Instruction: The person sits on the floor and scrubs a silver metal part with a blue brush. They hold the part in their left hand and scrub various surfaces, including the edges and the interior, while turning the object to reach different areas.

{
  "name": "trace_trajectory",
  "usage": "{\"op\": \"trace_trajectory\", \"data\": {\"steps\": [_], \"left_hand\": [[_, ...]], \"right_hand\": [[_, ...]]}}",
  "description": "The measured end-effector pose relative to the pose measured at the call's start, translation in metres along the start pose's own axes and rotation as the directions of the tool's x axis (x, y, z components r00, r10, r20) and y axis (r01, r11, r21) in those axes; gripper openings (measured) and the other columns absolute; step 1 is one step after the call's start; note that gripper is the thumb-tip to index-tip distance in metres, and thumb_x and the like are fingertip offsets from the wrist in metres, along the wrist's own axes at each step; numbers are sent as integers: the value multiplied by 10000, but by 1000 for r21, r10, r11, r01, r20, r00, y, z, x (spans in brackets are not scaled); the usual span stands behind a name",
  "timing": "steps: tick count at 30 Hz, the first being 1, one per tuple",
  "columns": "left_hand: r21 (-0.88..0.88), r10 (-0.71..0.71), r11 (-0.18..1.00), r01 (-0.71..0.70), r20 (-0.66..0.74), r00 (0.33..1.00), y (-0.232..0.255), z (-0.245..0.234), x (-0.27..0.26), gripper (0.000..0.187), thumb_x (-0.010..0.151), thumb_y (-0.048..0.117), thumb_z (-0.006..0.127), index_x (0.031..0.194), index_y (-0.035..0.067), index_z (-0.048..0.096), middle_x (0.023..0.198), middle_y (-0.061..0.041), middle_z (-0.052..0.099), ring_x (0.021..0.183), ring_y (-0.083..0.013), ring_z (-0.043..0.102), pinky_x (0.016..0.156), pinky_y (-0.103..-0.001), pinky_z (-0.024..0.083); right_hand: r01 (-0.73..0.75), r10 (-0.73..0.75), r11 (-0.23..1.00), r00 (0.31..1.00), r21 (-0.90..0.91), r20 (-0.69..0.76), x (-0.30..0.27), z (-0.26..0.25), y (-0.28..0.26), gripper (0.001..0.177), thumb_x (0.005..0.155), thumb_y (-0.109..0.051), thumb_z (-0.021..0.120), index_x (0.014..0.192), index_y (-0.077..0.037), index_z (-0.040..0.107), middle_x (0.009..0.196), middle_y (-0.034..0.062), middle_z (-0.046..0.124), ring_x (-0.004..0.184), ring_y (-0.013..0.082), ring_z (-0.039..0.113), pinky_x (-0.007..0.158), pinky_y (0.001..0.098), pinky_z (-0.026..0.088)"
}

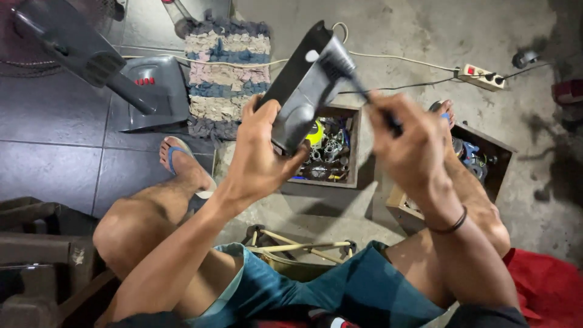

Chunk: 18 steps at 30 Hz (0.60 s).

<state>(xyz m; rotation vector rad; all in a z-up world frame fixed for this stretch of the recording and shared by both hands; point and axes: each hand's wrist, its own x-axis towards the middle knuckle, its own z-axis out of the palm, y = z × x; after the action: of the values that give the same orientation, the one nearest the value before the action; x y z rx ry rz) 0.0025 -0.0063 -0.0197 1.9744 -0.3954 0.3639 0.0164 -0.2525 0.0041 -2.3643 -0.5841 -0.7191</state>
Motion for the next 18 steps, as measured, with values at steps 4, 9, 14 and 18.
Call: {"op": "trace_trajectory", "data": {"steps": [4,9,14,18], "left_hand": [[-25,-25,999,25,-7,1000,14,-4,3,369,693,172,794,886,-7,535,773,-190,507,1014,-497,553,962,-560,453],[5,2,1000,-2,-12,1000,10,-4,1,374,724,165,784,934,-40,552,815,-234,536,997,-512,551,974,-595,442],[-15,-36,999,35,-28,999,7,-3,4,371,698,164,795,917,-11,552,821,-204,534,1042,-500,544,1031,-584,403],[11,-23,1000,23,-6,1000,4,-3,4,371,722,150,777,967,-33,566,843,-212,555,1028,-465,551,1043,-613,397]], "right_hand": [[15,-15,998,1000,-68,6,-2,2,-25,94,974,-18,798,957,-101,756,801,136,740,728,344,732,667,396,558],[-26,27,998,1000,-54,8,-8,6,-4,95,960,-95,844,981,-81,752,887,120,775,803,349,745,716,411,557],[-63,62,997,998,38,32,-7,6,-45,88,905,-36,832,929,-86,763,802,155,748,744,372,736,650,394,556],[-69,68,997,997,32,29,1,-2,-15,72,963,-9,830,980,-37,765,824,190,738,794,395,737,666,379,540]]}}
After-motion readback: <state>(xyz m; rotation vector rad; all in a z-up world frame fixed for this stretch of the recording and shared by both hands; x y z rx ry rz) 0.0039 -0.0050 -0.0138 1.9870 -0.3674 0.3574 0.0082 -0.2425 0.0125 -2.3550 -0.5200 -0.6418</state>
